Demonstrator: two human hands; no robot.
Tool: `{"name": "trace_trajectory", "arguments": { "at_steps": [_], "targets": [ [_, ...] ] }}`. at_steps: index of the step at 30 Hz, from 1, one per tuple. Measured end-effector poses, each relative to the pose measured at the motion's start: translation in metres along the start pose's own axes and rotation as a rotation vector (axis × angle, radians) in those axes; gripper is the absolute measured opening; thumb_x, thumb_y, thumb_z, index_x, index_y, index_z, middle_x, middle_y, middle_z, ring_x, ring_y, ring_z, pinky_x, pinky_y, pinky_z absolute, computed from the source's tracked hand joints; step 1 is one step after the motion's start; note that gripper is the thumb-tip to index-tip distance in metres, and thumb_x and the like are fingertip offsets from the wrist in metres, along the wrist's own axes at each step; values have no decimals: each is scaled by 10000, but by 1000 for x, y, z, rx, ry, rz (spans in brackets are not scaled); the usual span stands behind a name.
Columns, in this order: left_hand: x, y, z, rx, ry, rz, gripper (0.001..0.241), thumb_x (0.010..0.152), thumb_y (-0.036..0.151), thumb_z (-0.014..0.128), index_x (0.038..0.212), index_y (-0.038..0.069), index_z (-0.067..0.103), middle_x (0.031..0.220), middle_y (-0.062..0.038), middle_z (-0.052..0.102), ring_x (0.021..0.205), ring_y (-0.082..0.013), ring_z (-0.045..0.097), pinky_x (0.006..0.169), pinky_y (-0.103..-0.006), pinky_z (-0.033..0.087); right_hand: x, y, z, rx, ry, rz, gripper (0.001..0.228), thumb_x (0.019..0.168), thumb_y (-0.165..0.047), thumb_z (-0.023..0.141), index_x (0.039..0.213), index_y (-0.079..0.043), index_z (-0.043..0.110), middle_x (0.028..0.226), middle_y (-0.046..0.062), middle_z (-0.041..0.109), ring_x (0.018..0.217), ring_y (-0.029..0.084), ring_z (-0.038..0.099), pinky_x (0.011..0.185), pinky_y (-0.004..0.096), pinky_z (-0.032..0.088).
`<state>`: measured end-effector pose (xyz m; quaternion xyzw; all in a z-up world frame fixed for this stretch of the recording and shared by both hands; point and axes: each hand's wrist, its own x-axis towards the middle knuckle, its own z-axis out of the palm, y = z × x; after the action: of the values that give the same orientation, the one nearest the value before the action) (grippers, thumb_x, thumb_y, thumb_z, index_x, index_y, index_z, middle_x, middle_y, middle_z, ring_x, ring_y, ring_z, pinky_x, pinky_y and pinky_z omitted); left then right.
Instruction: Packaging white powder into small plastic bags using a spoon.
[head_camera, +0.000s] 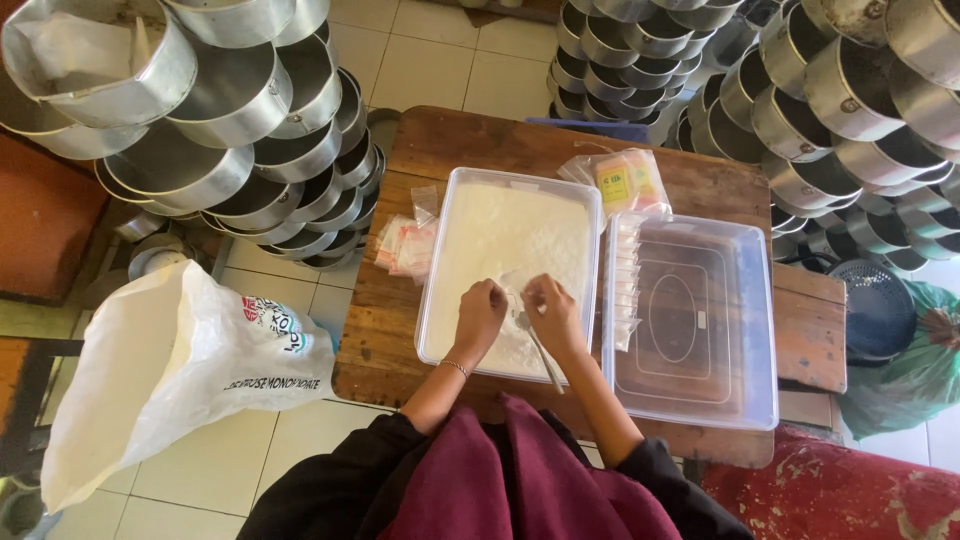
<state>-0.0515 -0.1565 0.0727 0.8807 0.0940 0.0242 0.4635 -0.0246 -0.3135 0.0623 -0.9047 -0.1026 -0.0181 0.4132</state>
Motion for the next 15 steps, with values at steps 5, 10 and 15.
{"name": "trace_trajectory", "arguments": {
  "at_steps": [5,10,15],
  "targets": [
    [9,-16,9,56,175,90,69,881,101,608,818,74,599,725,-140,631,717,-367,724,604,-458,604,-50,69,1,-387,-282,170,266,867,-371,678,960,-121,673,911,137,666,887,379,712,770,495,600],
    [15,-22,11,88,251,134,55,856,57,654,831,54,605,733,-150,633,687,-365,723,572,-435,606,-88,76,-6,-691,-477,338,480,839,-571,654,932,-103,713,1005,129,683,1051,369,687,873,492,580],
    [12,-2,-11,57,233,106,22,870,19,663,876,24,642,800,-142,645,741,-355,741,623,-401,629,-105,73,3,-654,-188,264,345,937,-390,468,766,-143,638,735,118,673,737,361,738,678,498,596]
  ]
}}
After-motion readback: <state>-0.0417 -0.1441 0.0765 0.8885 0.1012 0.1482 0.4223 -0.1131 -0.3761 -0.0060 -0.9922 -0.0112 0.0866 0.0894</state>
